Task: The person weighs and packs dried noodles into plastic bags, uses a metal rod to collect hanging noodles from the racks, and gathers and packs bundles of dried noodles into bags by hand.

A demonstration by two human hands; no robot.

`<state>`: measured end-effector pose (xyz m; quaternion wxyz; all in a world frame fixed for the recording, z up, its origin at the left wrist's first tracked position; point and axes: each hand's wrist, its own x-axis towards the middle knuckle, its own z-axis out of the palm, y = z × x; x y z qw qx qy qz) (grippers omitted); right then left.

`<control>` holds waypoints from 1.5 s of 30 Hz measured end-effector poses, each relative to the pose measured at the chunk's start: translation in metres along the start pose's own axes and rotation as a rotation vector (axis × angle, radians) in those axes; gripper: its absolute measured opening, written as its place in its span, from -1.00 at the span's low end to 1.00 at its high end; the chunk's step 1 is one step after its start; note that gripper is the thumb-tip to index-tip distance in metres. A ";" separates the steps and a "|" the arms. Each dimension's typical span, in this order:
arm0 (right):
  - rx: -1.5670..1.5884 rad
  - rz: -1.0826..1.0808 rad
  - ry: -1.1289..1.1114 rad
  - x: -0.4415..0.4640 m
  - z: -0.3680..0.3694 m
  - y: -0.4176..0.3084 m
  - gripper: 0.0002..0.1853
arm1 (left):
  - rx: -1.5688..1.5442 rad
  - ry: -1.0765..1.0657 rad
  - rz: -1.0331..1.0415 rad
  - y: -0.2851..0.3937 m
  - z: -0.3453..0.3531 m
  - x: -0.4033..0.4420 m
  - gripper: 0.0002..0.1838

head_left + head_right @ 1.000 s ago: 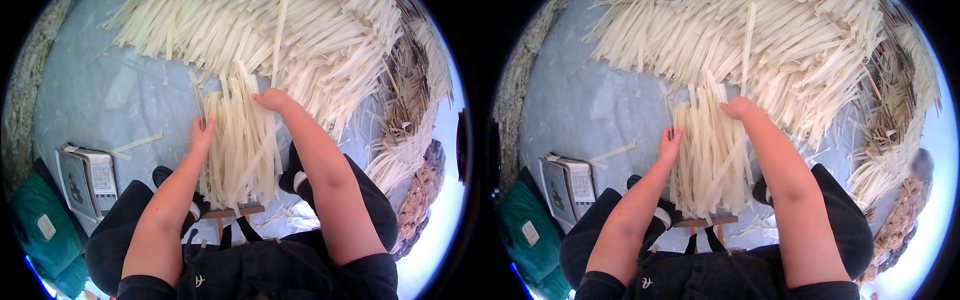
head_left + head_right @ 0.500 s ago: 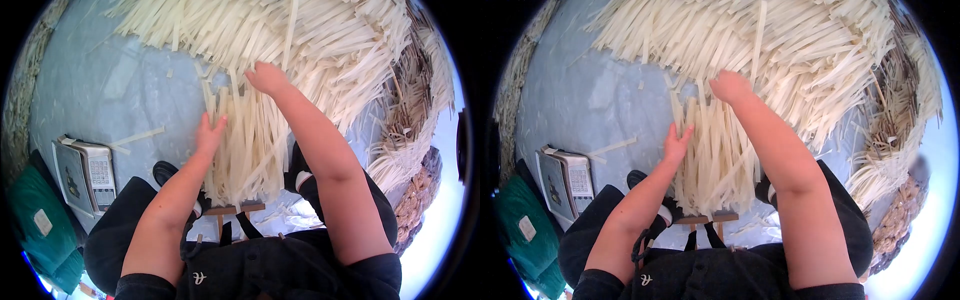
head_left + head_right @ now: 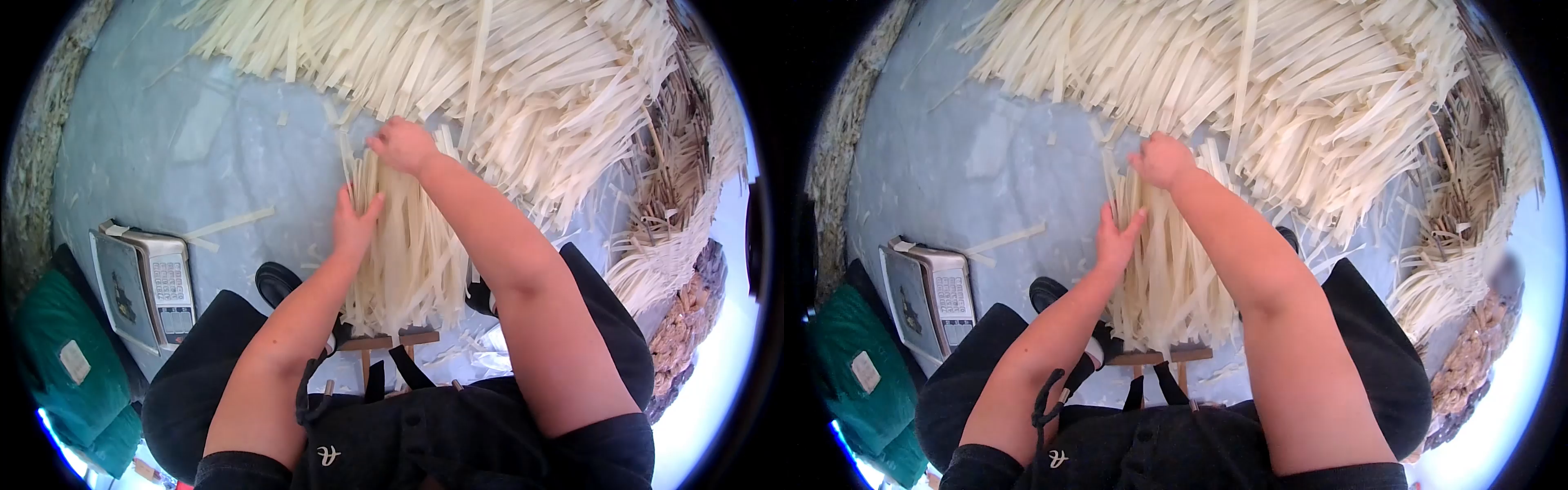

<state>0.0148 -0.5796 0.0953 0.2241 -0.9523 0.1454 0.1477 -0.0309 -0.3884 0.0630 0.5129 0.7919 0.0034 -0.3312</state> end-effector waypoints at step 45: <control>0.377 0.514 0.520 -0.174 0.106 0.059 -0.32 | 0.535 0.154 0.163 -0.038 -0.003 -0.043 -0.80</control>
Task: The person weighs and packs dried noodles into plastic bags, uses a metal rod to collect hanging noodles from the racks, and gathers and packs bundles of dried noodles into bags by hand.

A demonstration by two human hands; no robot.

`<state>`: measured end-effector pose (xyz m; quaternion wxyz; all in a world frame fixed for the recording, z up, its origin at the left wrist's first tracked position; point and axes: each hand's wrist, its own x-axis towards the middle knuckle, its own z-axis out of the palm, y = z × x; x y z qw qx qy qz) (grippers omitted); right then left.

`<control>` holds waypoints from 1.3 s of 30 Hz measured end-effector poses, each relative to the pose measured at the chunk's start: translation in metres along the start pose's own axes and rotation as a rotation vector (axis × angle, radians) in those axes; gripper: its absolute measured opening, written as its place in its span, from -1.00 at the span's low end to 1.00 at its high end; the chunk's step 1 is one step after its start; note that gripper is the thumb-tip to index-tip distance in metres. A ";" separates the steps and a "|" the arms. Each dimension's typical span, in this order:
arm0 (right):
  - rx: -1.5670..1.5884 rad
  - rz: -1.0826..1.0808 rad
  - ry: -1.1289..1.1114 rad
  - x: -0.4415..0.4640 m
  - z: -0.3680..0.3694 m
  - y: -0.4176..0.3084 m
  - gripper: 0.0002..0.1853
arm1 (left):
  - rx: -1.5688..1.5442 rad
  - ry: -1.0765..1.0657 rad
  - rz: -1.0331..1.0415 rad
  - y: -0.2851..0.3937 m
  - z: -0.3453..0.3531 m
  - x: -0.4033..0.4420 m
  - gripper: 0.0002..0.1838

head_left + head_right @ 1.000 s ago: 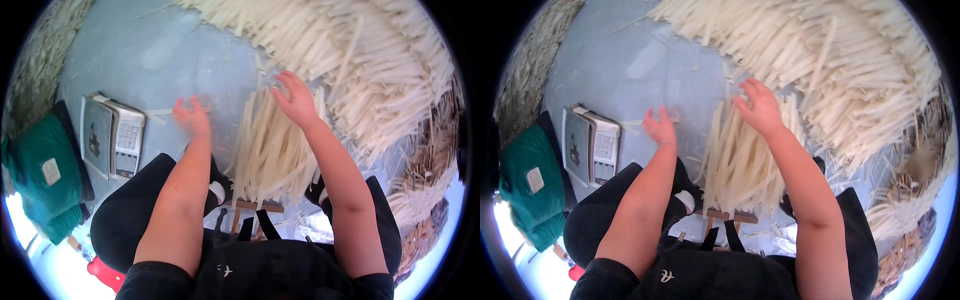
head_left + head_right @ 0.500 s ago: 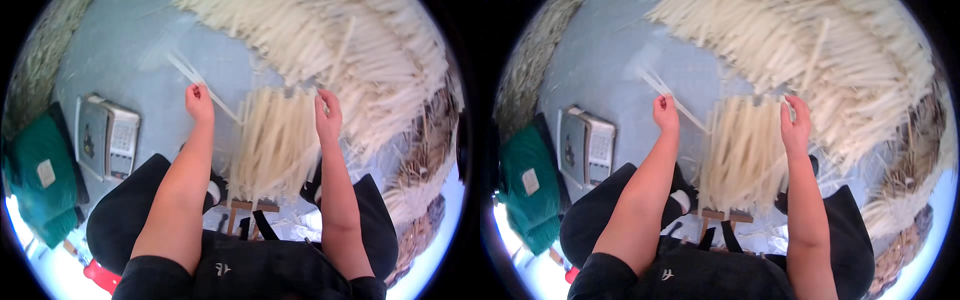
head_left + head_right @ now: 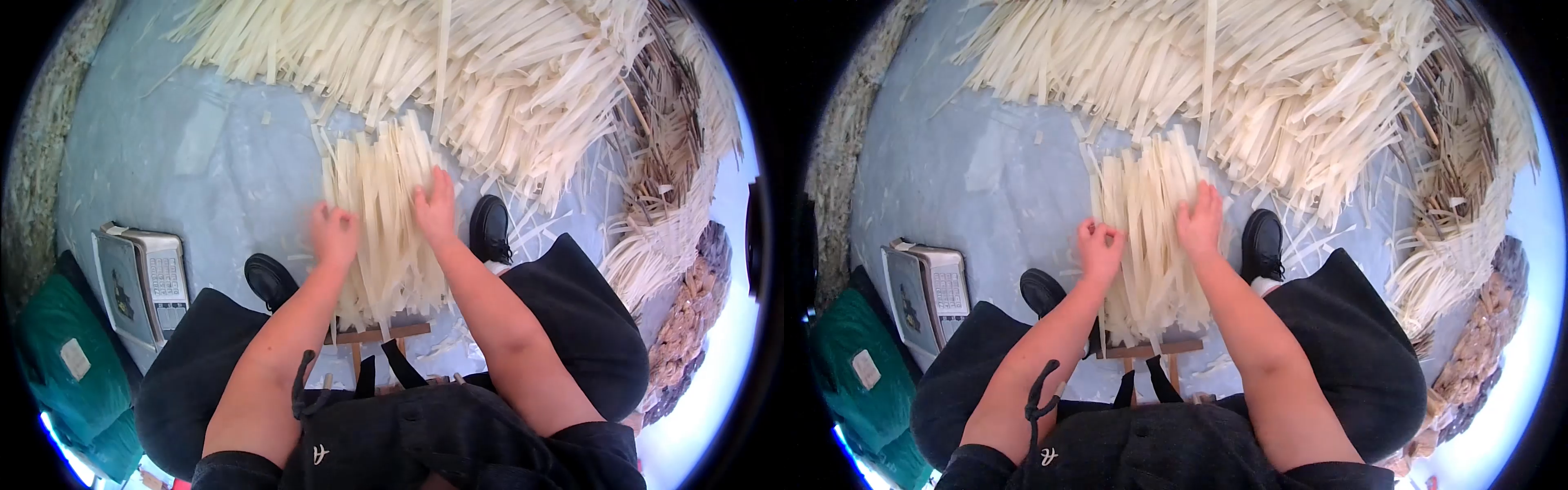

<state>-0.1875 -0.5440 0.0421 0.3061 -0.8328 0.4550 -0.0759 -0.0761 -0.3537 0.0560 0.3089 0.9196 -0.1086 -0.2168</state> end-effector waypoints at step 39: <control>-0.057 0.838 0.315 -0.318 -0.246 0.340 -0.59 | -0.202 -0.529 0.256 0.243 -0.205 -0.043 -0.55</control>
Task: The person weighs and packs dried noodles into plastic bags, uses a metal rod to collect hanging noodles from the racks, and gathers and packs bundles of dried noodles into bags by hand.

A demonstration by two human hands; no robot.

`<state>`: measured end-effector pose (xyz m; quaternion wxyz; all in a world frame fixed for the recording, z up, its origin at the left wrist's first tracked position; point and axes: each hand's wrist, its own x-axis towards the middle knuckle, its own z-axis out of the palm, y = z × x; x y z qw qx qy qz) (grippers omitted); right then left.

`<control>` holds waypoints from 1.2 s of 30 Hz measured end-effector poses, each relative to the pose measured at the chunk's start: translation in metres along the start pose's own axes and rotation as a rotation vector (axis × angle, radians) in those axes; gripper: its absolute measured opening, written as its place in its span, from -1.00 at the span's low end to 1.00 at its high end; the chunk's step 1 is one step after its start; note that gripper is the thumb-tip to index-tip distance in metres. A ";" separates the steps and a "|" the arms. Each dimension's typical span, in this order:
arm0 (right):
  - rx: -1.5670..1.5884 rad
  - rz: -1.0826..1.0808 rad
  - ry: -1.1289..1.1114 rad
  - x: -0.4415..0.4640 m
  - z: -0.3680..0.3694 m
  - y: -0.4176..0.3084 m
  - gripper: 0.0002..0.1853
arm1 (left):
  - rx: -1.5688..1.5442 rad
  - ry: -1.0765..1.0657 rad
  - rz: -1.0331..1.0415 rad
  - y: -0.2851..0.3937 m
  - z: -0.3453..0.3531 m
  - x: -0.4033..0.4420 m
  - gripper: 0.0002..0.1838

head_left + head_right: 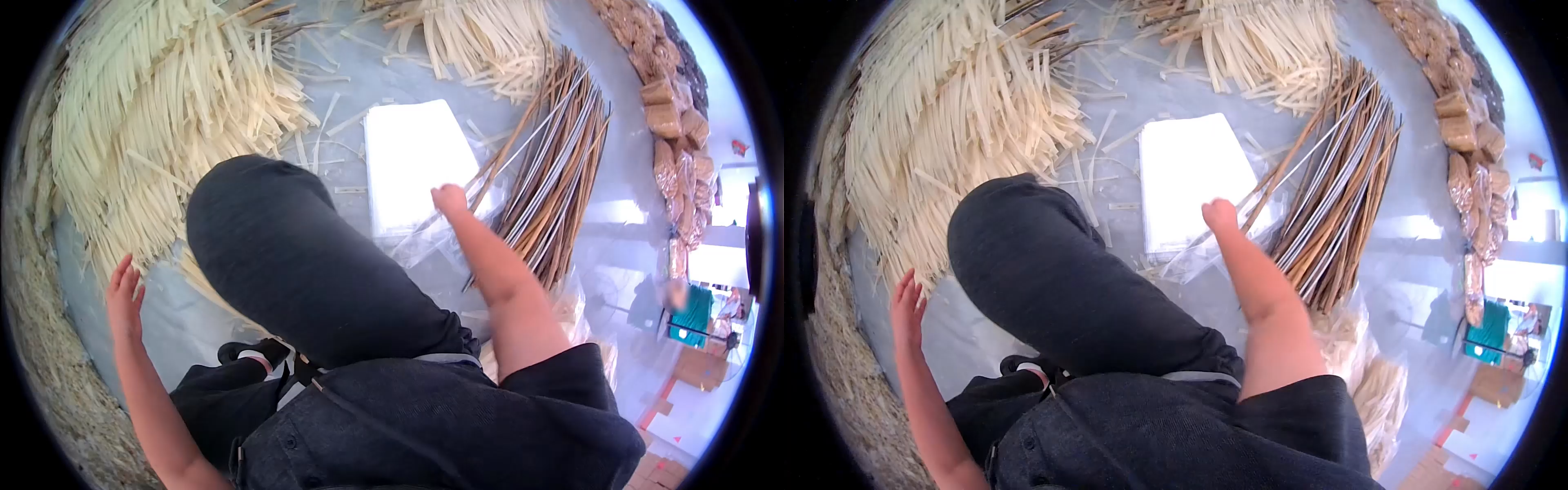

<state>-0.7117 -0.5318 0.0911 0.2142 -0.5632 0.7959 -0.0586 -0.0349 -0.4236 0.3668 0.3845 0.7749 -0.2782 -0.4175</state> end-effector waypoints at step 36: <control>0.741 -1.641 -0.421 -0.234 -0.269 -0.464 -0.86 | -0.494 -0.263 0.342 0.105 0.001 -0.122 -0.34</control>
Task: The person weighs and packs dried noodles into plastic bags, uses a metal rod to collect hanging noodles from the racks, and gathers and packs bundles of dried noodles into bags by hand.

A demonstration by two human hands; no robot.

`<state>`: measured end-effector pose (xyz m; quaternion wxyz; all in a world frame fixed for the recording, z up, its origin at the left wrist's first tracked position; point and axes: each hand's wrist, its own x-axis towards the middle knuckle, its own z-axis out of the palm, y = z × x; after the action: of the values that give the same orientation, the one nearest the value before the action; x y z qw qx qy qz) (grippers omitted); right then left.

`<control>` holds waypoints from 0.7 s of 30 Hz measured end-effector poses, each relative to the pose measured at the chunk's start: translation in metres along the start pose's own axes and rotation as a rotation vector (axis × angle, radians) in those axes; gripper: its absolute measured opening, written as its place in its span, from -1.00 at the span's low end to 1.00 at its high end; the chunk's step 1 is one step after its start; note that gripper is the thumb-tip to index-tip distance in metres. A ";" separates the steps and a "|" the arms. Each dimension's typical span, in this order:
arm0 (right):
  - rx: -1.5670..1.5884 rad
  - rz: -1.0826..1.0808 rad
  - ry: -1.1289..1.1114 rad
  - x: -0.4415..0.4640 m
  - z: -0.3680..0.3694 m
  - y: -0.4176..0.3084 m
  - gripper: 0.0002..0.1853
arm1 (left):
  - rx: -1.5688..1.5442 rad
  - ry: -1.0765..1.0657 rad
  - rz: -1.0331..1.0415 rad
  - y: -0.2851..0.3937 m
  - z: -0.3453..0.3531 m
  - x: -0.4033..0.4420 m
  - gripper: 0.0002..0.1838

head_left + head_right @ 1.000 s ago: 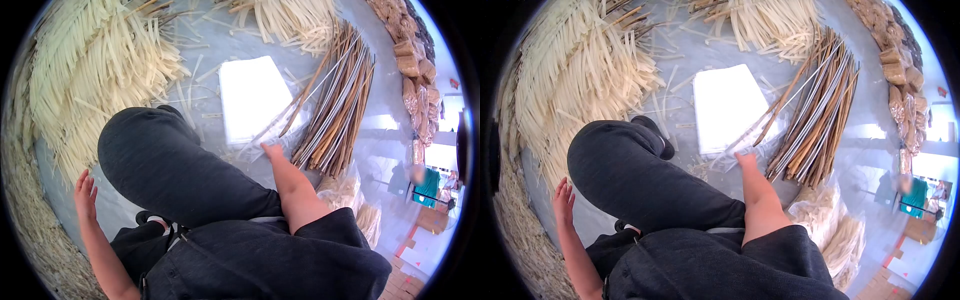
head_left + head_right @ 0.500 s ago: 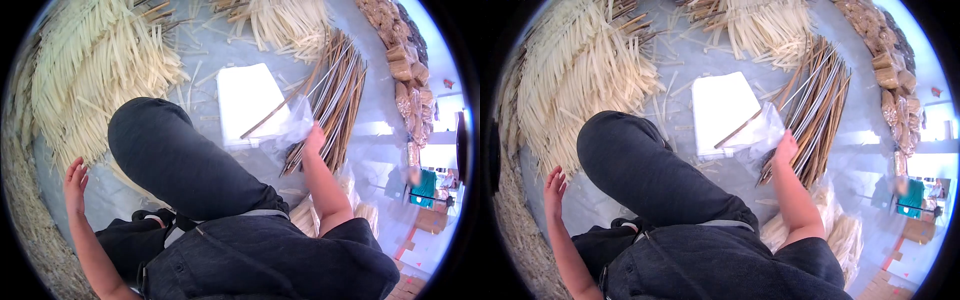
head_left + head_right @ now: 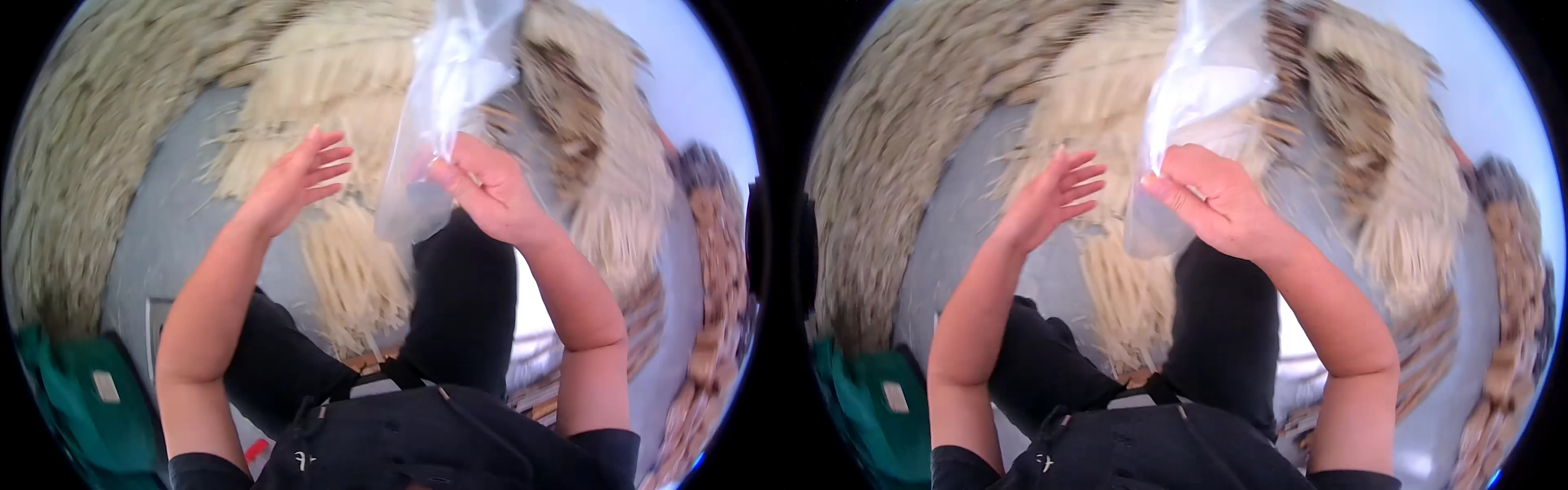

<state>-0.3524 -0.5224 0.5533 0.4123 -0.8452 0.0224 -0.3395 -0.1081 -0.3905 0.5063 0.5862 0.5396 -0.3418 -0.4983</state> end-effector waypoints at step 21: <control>-0.478 0.317 -0.570 0.118 0.177 0.125 -0.66 | 0.021 0.447 0.031 -0.025 -0.120 -0.057 -0.71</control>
<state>-0.1267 -0.5219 0.4536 0.2411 -0.9635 0.1156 -0.0092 -0.0161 -0.2992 0.4675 0.6492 0.6376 -0.2167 -0.3537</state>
